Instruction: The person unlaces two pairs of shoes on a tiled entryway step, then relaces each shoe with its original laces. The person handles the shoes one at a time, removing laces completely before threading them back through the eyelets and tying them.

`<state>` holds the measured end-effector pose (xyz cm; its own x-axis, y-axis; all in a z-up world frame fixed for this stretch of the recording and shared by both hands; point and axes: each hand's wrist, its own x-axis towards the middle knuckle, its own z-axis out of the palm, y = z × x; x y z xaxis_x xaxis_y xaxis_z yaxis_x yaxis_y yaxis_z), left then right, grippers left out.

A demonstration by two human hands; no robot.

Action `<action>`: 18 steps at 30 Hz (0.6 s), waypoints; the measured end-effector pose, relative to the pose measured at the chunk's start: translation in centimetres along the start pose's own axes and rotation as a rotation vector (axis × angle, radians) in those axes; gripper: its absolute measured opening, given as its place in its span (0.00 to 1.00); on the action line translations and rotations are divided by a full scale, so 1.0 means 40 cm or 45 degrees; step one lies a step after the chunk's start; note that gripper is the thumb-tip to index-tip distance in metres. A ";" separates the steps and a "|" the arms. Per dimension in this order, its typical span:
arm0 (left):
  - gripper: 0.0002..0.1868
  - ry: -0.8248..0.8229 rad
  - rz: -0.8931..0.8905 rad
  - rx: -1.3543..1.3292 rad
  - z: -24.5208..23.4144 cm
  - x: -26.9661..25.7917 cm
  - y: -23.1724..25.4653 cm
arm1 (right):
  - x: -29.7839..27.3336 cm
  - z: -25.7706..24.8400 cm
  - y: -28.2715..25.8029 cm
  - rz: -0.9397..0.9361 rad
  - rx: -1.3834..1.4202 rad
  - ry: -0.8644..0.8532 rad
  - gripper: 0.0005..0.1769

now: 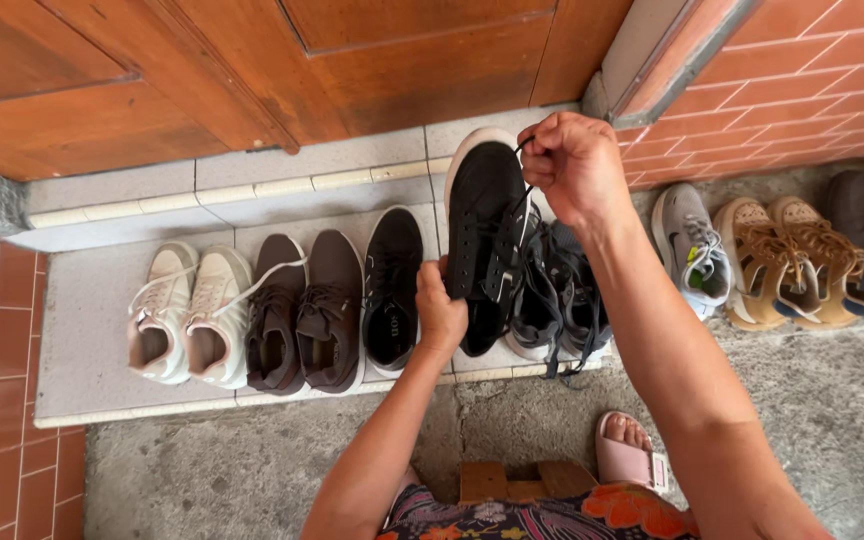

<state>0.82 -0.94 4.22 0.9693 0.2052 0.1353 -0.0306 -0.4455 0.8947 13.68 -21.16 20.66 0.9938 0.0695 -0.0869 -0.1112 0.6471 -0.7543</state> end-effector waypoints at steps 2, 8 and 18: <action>0.17 0.015 0.049 -0.016 0.003 -0.002 0.003 | 0.007 0.008 -0.005 -0.110 0.003 -0.028 0.04; 0.21 0.116 -0.004 -0.024 -0.010 -0.004 -0.024 | 0.007 -0.010 0.016 -0.200 -0.917 -0.134 0.07; 0.18 0.040 -0.084 -0.027 -0.016 -0.023 -0.039 | -0.091 -0.119 0.249 -0.515 -1.931 0.215 0.15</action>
<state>-0.18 0.11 2.98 0.9613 0.2611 0.0885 0.0279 -0.4115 0.9110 8.92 -18.58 10.38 0.9571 -0.0615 0.2833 0.1477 -0.7375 -0.6590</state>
